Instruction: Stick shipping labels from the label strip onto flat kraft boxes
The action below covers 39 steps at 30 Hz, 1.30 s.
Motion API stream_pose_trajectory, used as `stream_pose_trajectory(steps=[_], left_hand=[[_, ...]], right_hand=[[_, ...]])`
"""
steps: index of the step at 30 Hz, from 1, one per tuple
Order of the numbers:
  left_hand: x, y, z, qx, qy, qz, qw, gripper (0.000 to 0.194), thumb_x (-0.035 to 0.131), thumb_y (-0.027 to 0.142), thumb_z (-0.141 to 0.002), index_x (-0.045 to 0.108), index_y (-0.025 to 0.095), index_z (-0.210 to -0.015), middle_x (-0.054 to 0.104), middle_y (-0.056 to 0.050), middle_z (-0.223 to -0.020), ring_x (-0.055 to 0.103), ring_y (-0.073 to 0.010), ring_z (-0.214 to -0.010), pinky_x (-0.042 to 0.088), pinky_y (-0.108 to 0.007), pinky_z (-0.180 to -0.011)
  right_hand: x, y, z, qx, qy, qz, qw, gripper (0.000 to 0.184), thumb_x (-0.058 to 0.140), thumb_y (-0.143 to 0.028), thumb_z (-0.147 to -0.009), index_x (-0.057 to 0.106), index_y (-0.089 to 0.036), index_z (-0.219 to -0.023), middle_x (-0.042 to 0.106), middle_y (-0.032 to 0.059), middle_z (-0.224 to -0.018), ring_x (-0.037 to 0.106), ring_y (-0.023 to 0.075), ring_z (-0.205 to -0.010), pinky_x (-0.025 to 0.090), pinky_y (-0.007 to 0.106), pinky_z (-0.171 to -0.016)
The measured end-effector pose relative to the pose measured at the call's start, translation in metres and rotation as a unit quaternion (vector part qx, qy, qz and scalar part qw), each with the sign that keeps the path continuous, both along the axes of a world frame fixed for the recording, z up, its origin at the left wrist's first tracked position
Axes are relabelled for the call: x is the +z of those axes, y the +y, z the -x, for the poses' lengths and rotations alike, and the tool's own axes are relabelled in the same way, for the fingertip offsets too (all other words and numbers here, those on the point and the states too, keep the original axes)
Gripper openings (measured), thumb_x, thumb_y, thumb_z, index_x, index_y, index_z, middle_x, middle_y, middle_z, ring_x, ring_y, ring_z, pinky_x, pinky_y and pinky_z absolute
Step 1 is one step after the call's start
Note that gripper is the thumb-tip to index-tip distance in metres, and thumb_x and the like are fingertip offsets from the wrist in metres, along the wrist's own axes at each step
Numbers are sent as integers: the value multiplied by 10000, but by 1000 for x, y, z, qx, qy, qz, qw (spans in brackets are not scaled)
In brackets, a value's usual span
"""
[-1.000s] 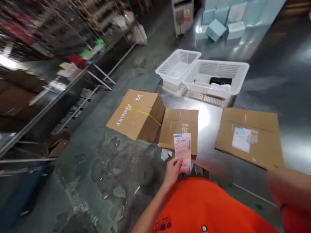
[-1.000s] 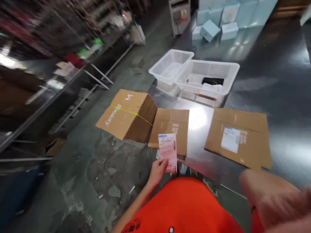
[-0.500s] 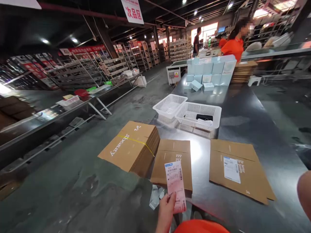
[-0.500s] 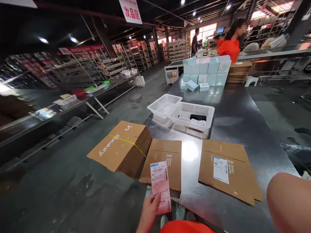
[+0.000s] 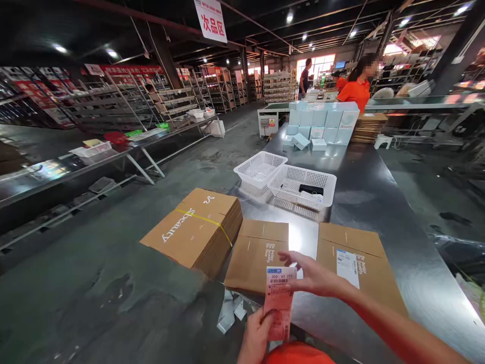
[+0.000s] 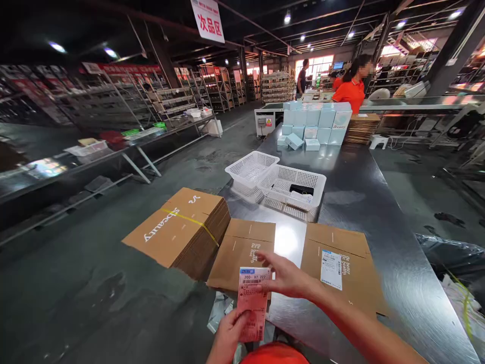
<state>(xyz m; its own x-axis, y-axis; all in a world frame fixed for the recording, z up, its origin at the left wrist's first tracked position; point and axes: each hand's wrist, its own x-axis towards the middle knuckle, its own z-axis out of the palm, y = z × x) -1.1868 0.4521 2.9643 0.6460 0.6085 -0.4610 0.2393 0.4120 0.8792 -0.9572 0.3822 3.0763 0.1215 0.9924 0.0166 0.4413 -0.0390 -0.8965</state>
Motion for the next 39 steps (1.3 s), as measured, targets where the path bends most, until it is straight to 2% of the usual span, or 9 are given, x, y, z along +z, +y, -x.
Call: stream_pose_trajectory(steps=[4,7,12,16,20,28,31,34,39], left_hand=[[16,4,8,-64,10,-5,998,496,766,503,-618,711,179,-990,701,-96,-969,636,-268,-913,507,-373,-840],[38,16,5,-55,-63,6,996,698,805,381,-612,567,211,-1246,617,-100,-1223,576,-251,-1105,451,-329,-952],[53,27,-10,42,29,-39,998,364,720,460,-677,649,137,-829,650,-38,-750,584,-159,-688,466,-240,-636],[41,20,-10,54,103,-106,988,303,702,412,-661,596,136,-592,551,14,-573,481,-108,-576,380,-200,-548],[-1,17,2,44,110,-64,991,335,672,459,-670,609,131,-638,550,17,-589,468,-101,-575,354,-202,-535],[-74,42,56,79,152,9,985,423,758,394,-566,670,107,-865,696,-67,-837,590,-152,-710,457,-241,-648],[-75,45,97,64,172,23,983,430,729,459,-597,692,81,-799,673,-53,-703,564,-140,-615,429,-230,-574],[-60,50,131,62,191,23,979,446,677,492,-658,711,73,-805,672,-59,-686,573,-150,-615,438,-240,-577],[-35,100,113,71,179,-128,973,361,595,455,-779,723,133,-881,693,-110,-1045,618,-197,-901,477,-260,-754]], right_hand=[[-35,10,16,20,79,79,994,406,628,-514,-789,594,-120,-696,530,-3,-661,466,105,-622,343,195,-526],[-50,13,31,25,73,62,995,488,525,-574,-839,571,-133,-637,489,-15,-593,441,100,-587,324,198,-516],[-57,16,49,15,-22,54,998,429,506,-578,-870,648,-180,-794,593,3,-693,535,121,-646,422,224,-590],[-71,8,56,13,-7,95,995,361,539,-521,-872,661,-182,-860,624,27,-781,539,135,-700,410,239,-637],[-104,19,53,15,-60,118,991,240,531,-367,-890,659,-167,-855,635,28,-798,540,133,-703,364,230,-630],[-148,145,1,-84,-301,110,943,385,628,-378,-848,581,-149,-1154,594,133,-1093,533,273,-994,407,367,-846],[-155,161,-1,-111,-388,133,905,659,670,-453,-802,451,-154,-1347,522,195,-1208,472,363,-1085,364,486,-902],[-161,164,14,-116,-388,104,908,615,544,-378,-885,374,-112,-1412,449,208,-1323,427,356,-1165,347,487,-955],[-179,163,75,-99,-364,55,924,618,410,-402,-943,364,11,-1400,233,228,-1484,145,364,-1391,114,556,-1131]])
